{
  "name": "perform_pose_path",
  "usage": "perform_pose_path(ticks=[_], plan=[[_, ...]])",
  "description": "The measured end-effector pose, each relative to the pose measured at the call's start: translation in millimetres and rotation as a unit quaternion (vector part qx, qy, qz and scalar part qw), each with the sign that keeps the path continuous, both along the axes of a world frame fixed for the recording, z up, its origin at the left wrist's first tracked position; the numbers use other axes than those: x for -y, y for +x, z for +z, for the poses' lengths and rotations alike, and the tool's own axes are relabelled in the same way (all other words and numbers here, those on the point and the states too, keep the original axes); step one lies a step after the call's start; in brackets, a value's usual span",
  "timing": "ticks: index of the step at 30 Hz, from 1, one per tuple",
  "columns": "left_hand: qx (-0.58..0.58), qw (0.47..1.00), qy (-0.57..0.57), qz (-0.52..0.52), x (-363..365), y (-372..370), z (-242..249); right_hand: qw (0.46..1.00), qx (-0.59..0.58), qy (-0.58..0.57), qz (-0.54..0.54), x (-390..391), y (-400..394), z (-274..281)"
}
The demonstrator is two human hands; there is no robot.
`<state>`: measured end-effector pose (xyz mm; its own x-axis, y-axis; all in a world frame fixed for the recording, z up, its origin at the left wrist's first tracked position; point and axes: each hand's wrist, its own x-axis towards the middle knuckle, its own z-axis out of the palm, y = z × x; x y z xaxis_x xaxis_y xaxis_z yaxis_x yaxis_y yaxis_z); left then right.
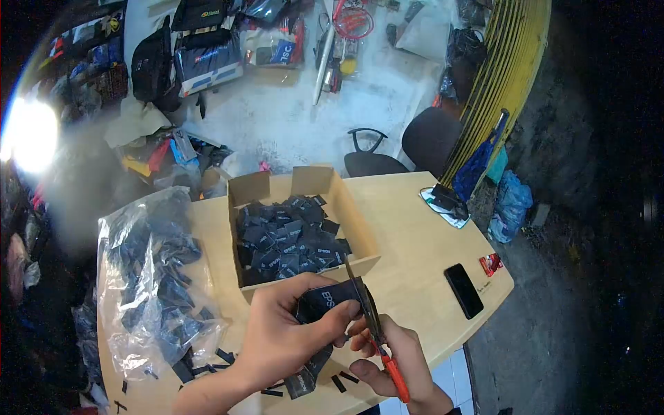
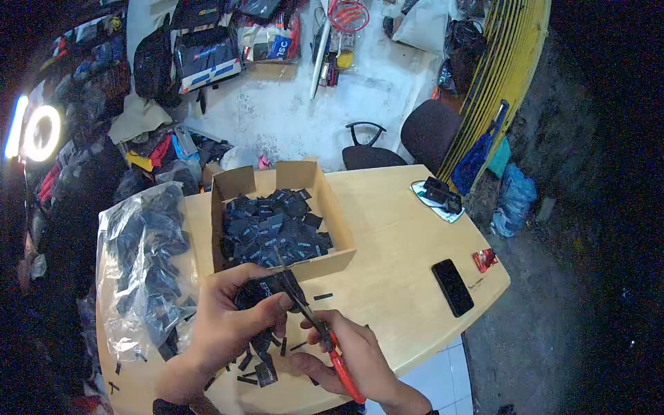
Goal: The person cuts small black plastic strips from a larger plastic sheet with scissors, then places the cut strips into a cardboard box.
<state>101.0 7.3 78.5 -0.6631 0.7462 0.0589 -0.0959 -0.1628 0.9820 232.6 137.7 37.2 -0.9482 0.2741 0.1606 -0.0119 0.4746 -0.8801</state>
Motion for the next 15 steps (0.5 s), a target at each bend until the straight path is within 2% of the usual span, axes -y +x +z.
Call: perform_pose_path(ticks=[13,15], plan=[[-0.006,1.000,0.008,0.002,2.0,-0.7,-1.8,1.000,0.003,-0.008,0.021,0.5,-1.5,4.2],[-0.047,0.998,-0.023,0.020,1.9,-0.7,-1.8,1.000,-0.014,-0.015,0.017,2.6,-3.1,3.0]])
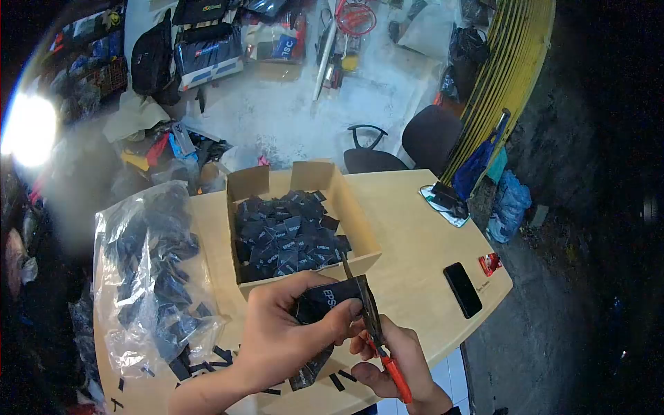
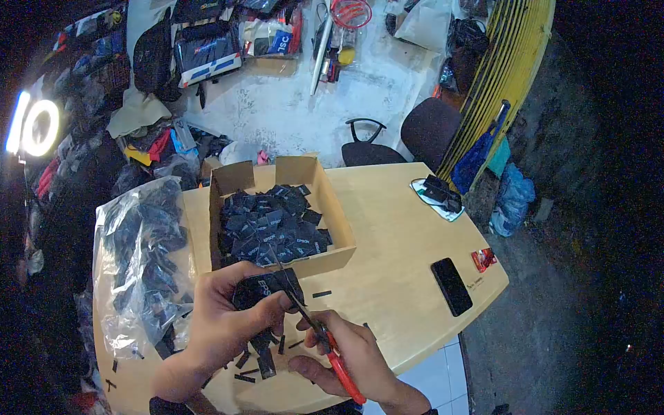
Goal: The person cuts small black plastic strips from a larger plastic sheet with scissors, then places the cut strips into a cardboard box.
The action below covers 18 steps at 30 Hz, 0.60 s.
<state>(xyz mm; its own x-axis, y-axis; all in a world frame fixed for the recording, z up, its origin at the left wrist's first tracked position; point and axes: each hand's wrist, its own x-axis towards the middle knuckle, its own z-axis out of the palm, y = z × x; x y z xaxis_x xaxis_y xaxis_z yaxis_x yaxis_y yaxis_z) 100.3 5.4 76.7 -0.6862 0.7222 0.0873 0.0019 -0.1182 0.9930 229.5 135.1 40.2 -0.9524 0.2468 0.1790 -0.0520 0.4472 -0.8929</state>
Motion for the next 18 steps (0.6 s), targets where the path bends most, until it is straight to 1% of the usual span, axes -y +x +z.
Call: perform_pose_path(ticks=[2,6,10,13,18], plan=[[0.002,1.000,0.003,-0.003,0.2,-0.3,1.2,1.000,-0.016,-0.007,-0.004,-0.1,0.0,-0.9],[0.018,0.999,0.029,-0.007,0.4,0.5,1.0,1.000,0.007,0.007,-0.001,-1.8,2.0,-1.1],[0.025,1.000,0.018,0.000,0.4,0.9,-0.5,1.000,0.011,-0.005,-0.013,-1.6,1.5,-4.8],[0.005,1.000,0.013,0.004,0.8,0.2,-2.7,0.999,0.028,0.001,-0.018,0.6,1.7,-0.1],[0.021,1.000,0.020,0.003,0.3,0.5,-4.7,1.000,0.009,0.007,-0.019,0.9,2.2,-2.1]])
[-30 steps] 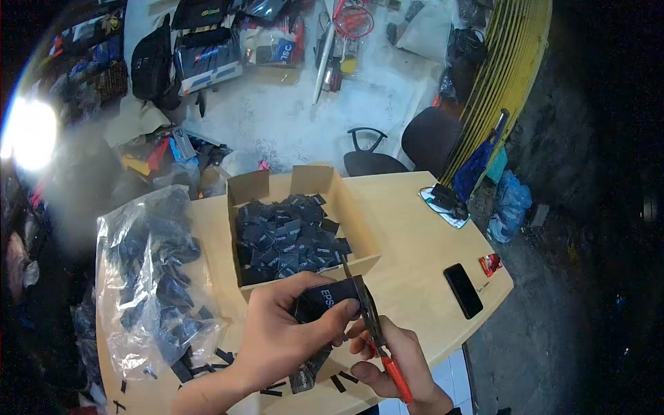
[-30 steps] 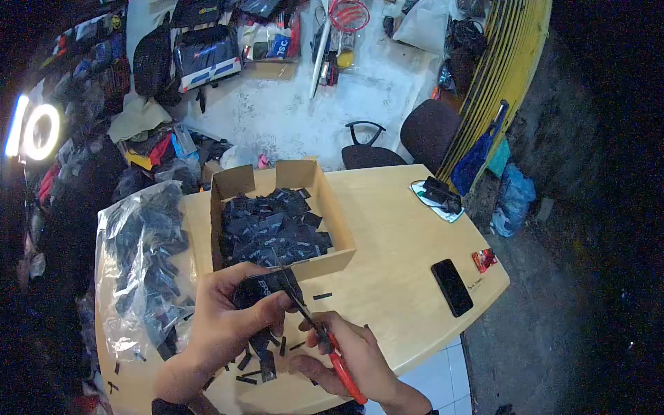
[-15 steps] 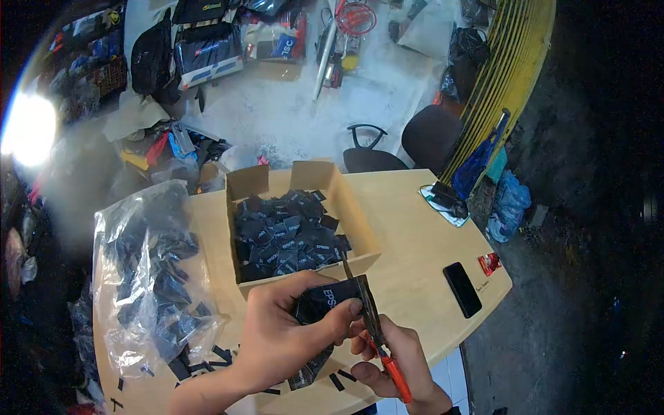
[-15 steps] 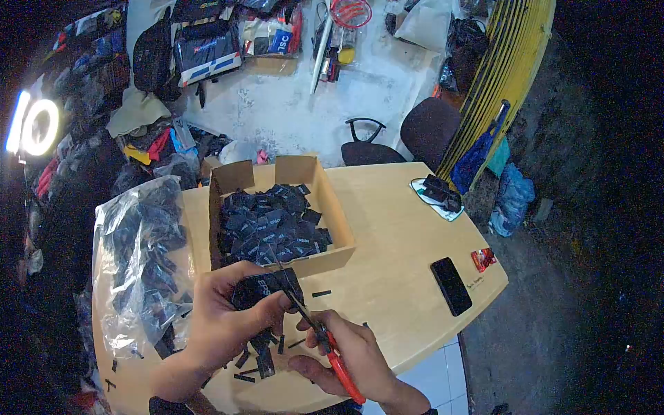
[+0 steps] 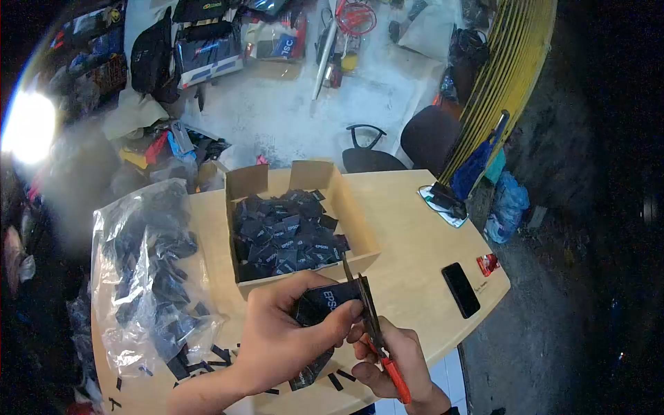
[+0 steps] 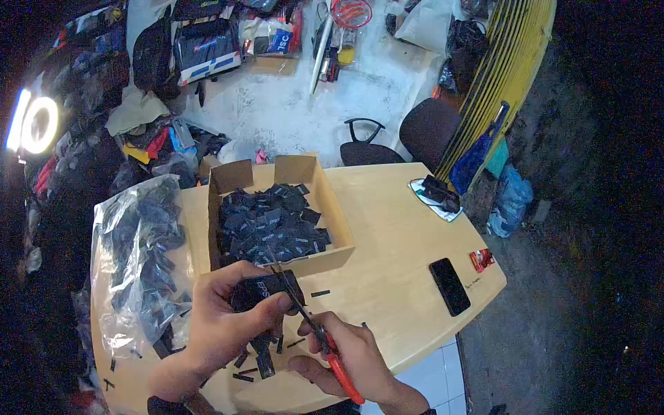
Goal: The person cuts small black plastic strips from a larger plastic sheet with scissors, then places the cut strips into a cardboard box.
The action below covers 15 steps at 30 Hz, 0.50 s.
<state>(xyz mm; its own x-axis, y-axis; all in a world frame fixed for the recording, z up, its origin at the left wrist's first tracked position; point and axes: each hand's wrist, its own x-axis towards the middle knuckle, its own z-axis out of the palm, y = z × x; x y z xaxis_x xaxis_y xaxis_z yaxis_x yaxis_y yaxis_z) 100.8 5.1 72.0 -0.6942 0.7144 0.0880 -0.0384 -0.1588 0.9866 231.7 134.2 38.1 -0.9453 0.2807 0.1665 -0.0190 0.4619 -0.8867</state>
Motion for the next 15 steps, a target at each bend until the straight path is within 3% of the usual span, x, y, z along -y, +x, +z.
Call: perform_pose_path(ticks=[6,8,15], plan=[[0.002,1.000,0.003,-0.010,0.9,1.0,3.0,0.999,0.016,-0.037,-0.013,1.6,1.5,-1.2],[-0.001,1.000,0.001,-0.009,0.7,0.7,1.8,1.000,-0.001,0.015,0.002,0.2,1.4,-1.0],[0.017,1.000,0.010,-0.010,0.5,1.3,1.3,1.000,0.001,0.015,0.009,2.5,1.2,1.9]])
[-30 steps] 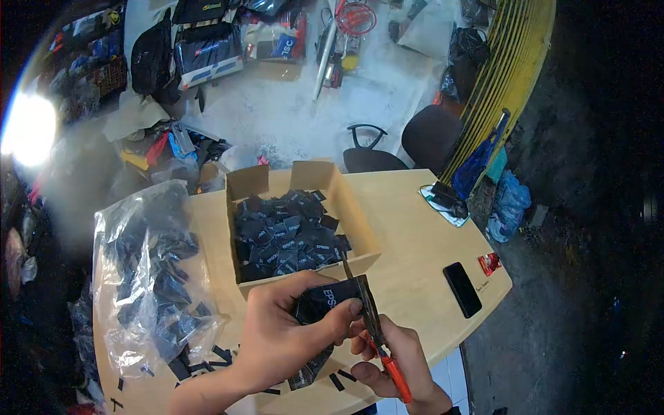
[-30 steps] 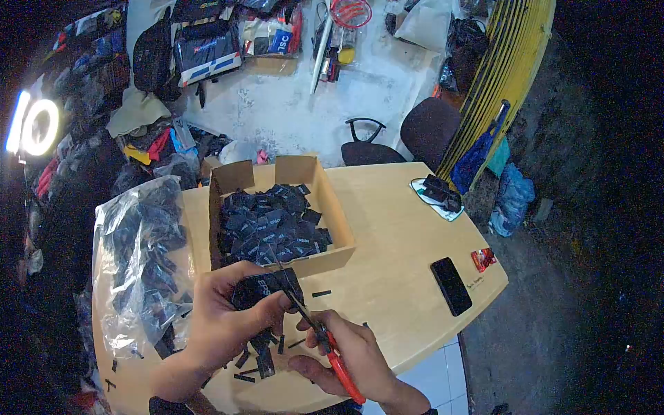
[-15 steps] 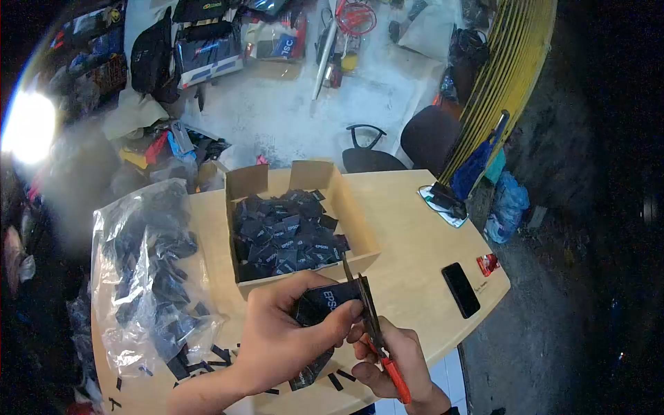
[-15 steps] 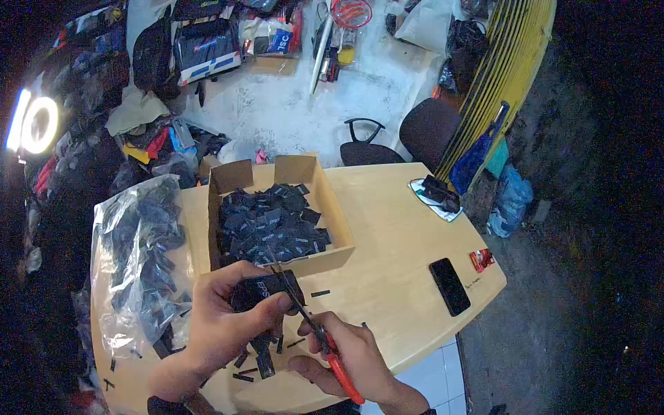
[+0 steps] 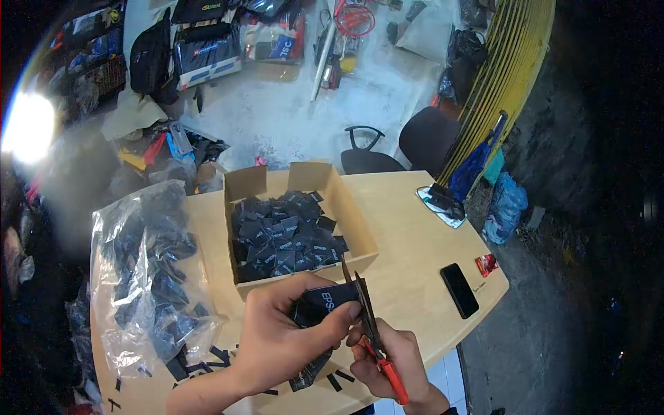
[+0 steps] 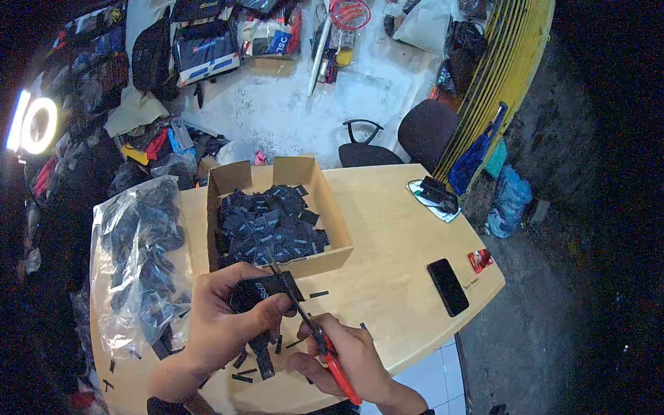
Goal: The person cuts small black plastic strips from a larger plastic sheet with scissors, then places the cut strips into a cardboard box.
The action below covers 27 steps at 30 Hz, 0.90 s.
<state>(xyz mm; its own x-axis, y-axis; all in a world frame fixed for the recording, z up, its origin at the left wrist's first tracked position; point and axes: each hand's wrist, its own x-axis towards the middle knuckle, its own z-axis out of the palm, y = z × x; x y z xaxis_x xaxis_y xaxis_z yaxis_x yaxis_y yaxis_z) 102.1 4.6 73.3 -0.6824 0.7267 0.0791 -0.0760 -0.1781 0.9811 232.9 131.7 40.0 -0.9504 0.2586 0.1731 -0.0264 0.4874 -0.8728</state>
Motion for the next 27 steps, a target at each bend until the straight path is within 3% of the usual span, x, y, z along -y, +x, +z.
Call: perform_pose_path(ticks=[6,14,27], plan=[[0.004,1.000,-0.001,-0.002,0,0,-2,0.998,0.005,-0.058,-0.026,3,0,-3],[-0.004,1.000,-0.005,0.005,-1,1,-2,0.999,0.021,0.020,-0.028,-1,3,-10],[0.006,1.000,-0.022,0.003,-1,1,-2,0.999,-0.025,0.015,-0.028,2,2,-13]])
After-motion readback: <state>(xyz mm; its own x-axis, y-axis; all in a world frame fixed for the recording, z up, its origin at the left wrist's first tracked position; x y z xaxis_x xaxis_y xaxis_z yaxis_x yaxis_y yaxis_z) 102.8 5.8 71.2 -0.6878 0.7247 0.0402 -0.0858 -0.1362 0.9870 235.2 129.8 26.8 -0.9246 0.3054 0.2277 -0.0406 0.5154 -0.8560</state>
